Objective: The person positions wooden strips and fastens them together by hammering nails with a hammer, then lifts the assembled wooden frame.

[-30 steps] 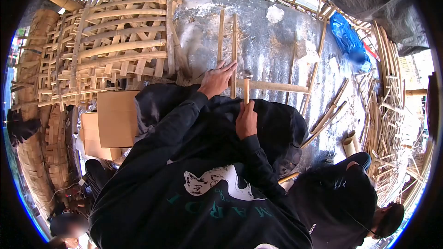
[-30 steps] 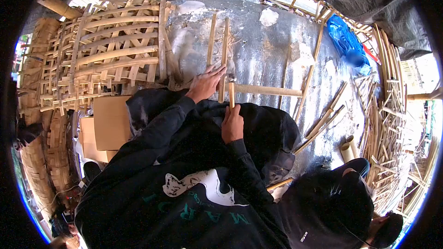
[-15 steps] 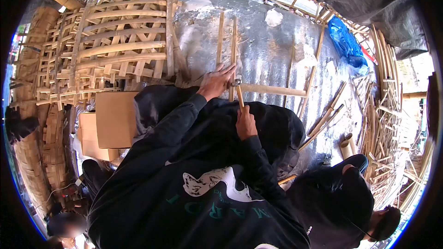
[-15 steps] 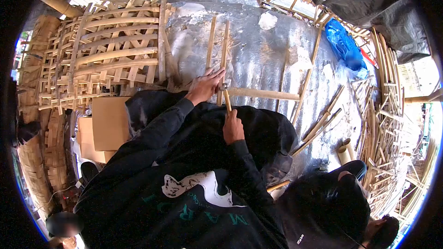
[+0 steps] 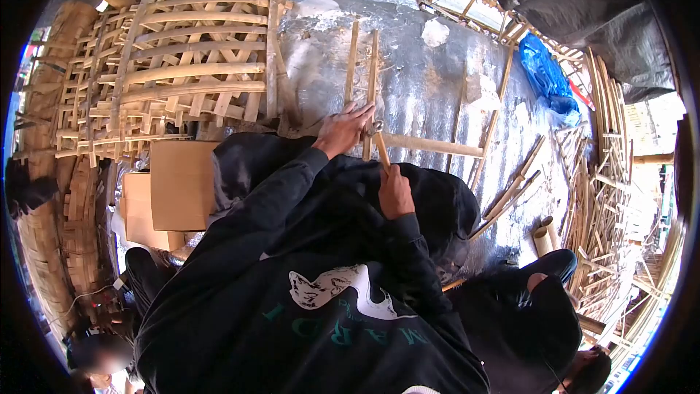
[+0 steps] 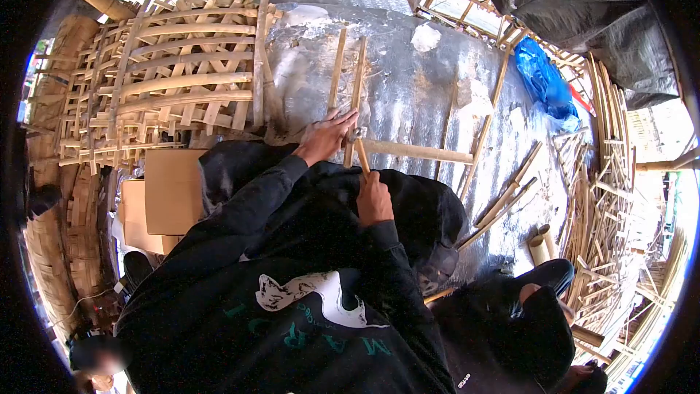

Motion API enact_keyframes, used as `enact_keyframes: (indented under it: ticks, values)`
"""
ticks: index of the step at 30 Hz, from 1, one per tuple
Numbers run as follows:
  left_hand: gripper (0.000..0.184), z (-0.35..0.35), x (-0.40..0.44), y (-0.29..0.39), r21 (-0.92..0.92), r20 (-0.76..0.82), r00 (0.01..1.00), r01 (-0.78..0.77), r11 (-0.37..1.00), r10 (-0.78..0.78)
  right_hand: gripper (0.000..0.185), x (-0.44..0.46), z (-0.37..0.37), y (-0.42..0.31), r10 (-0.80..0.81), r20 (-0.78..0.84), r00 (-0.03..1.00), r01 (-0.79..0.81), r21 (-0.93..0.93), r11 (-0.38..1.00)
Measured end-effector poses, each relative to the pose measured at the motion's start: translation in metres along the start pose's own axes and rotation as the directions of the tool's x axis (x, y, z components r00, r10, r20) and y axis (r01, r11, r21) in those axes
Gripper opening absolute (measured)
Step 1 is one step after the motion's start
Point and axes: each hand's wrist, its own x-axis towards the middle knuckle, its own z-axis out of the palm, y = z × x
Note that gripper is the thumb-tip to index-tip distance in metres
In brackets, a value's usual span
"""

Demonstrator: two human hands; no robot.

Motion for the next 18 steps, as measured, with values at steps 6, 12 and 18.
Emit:
enact_keyframes:
  ticks: [6, 12, 18]
  values:
    - [0.06, 0.007, 0.001, -0.004, 0.02, -0.033, 0.998, -0.045, 0.999, 0.046, 0.022, 0.001, -0.021, -0.039, 0.018, -0.135, 0.991, -0.001, 0.129, 0.992]
    - [0.059, 0.008, 0.003, -0.003, -0.051, -0.043, 0.998, -0.037, 0.998, 0.035, 0.024, -0.006, 0.009, -0.004, 0.066, 0.046, 0.997, -0.065, -0.037, 0.997]
    - [0.055, -0.001, 0.0, 0.001, 0.01, -0.009, 0.999, -0.041, 0.999, 0.041, 0.024, 0.003, -0.018, -0.038, 0.002, -0.104, 0.995, 0.008, 0.088, 0.996]
